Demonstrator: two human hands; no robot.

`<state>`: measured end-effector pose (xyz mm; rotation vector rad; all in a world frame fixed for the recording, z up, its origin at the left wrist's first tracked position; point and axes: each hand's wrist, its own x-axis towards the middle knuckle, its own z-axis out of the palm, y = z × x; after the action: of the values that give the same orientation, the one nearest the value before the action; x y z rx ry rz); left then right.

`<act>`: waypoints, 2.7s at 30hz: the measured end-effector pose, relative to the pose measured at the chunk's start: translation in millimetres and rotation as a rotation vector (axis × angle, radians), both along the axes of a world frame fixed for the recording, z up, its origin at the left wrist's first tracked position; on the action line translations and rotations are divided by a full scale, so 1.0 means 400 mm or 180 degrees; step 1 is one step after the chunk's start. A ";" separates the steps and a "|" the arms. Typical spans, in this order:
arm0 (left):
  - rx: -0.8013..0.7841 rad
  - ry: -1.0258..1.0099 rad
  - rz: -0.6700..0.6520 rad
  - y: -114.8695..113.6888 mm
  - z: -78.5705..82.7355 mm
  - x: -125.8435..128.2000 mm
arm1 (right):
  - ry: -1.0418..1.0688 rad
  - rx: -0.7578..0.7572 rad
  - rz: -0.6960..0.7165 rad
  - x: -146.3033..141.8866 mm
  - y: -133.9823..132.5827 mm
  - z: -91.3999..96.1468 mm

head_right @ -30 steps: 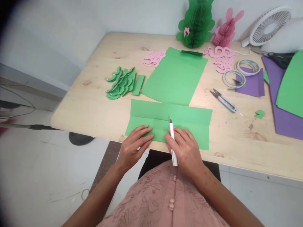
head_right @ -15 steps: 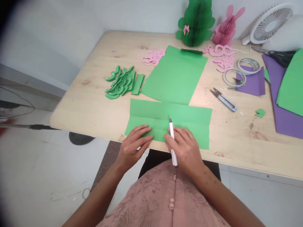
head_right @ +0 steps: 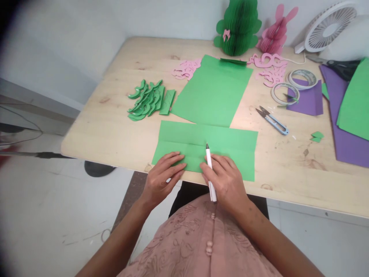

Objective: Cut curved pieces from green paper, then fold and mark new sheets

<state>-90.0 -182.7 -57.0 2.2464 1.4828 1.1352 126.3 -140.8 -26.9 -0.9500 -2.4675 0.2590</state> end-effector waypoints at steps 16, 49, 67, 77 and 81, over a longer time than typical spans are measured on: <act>-0.0010 0.0013 0.0025 0.000 0.005 0.004 | -0.0017 0.0050 0.0006 -0.001 0.000 -0.001; 0.0208 0.0143 0.0307 0.000 -0.004 0.028 | -0.0001 -0.0020 0.0436 -0.007 -0.057 -0.011; 0.0237 0.0123 0.0350 0.000 -0.002 0.032 | -0.0062 0.0262 -0.0052 0.063 -0.016 -0.012; 0.0244 0.0090 0.0380 0.002 0.002 0.033 | -0.0128 0.0312 -0.0107 0.069 -0.020 -0.030; 0.0261 0.0080 0.0364 0.002 0.000 0.031 | -0.0185 0.0312 -0.0112 0.071 -0.018 -0.034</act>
<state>-77.6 -181.7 -57.2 2.2624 1.6214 1.2263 154.6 -148.1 -40.3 -0.9710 -2.4887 0.0991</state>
